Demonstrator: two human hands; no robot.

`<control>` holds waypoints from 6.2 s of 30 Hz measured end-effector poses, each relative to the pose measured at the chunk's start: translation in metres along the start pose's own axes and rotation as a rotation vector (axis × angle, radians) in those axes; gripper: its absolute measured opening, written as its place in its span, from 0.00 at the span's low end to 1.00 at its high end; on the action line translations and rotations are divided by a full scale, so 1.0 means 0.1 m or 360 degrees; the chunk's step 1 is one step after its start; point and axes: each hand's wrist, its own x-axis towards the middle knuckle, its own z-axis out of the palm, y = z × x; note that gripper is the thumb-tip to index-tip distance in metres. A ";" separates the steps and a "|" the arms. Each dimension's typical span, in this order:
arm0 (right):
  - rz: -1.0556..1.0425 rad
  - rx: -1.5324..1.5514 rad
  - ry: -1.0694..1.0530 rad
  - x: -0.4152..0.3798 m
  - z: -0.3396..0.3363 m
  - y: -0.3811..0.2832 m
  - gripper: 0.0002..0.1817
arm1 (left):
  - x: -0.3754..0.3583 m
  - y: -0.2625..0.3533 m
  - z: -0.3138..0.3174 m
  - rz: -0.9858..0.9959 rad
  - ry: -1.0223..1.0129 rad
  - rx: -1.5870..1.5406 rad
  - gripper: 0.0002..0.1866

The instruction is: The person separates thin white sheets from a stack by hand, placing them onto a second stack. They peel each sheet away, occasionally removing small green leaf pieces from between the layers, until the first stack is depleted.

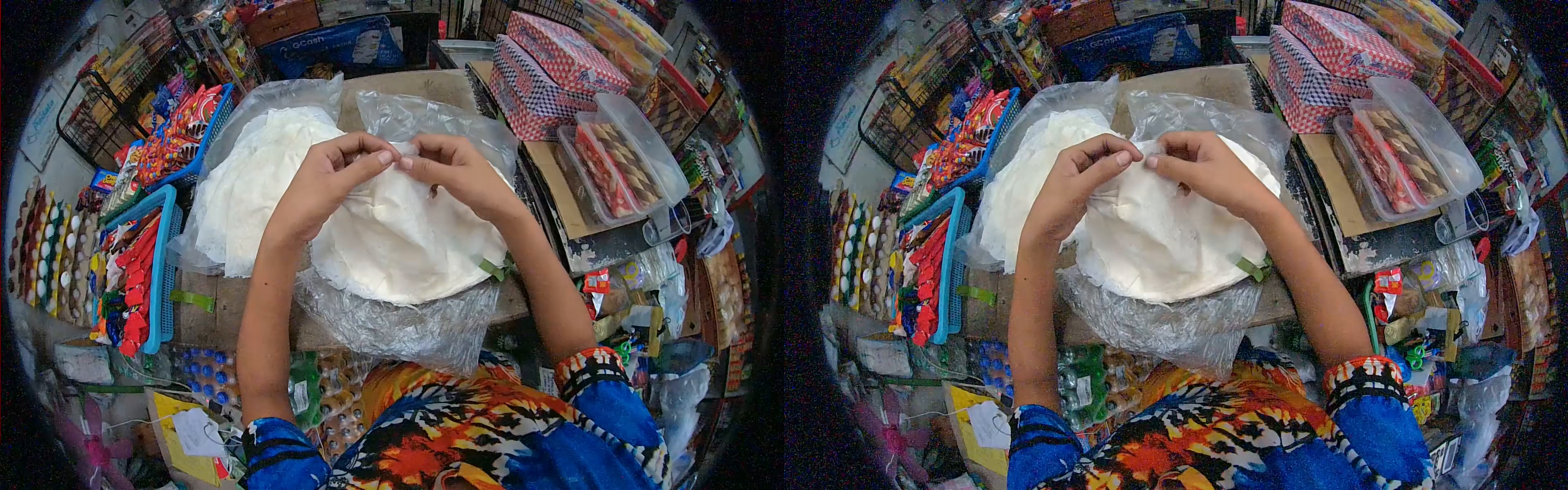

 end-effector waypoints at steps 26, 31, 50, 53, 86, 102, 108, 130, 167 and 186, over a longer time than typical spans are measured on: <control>0.0120 0.1811 0.0218 0.02 -0.24 0.04 0.13 | 0.04 -0.05 0.13 0.0385 0.0520 0.0673 0.11; -0.0006 0.1135 0.0679 -0.01 0.00 -0.16 0.11 | 0.04 -0.06 0.17 0.0586 0.0576 0.0554 0.10; -0.0077 0.0316 0.0479 -0.05 0.03 -0.18 0.20 | 0.02 0.02 0.16 -0.0018 0.0378 -0.0523 0.17; -0.0051 0.0178 0.0435 -0.07 0.08 -0.19 0.19 | 0.01 -0.05 0.20 0.0004 0.0333 -0.0207 0.16; -0.0079 0.0392 0.0846 0.01 -0.26 -0.06 0.16 | 0.13 -0.14 -0.22 0.0540 0.1105 0.0853 0.15; -0.0387 0.1194 0.1077 -0.01 -0.55 -0.18 0.09 | -0.41 -0.52 -2.01 0.0116 0.2075 0.1755 0.27; -0.0317 0.1253 0.0690 -0.02 -0.45 -0.42 0.11 | -0.37 0.14 -1.26 0.0263 0.0985 -0.0521 0.22; -0.0195 0.0445 -0.0061 2.00 1.19 -0.94 0.20 | -0.67 -0.60 -2.04 0.0315 0.1319 -0.0858 0.40; 0.0337 -0.1321 0.0000 0.13 -0.56 -0.08 0.26 | -0.01 -0.49 -0.29 0.0203 0.0548 0.1233 0.13; 0.0364 -0.0294 -0.0409 -0.07 -0.49 -0.31 0.17 | -0.11 -0.35 0.26 -0.0013 -0.0202 0.0364 0.14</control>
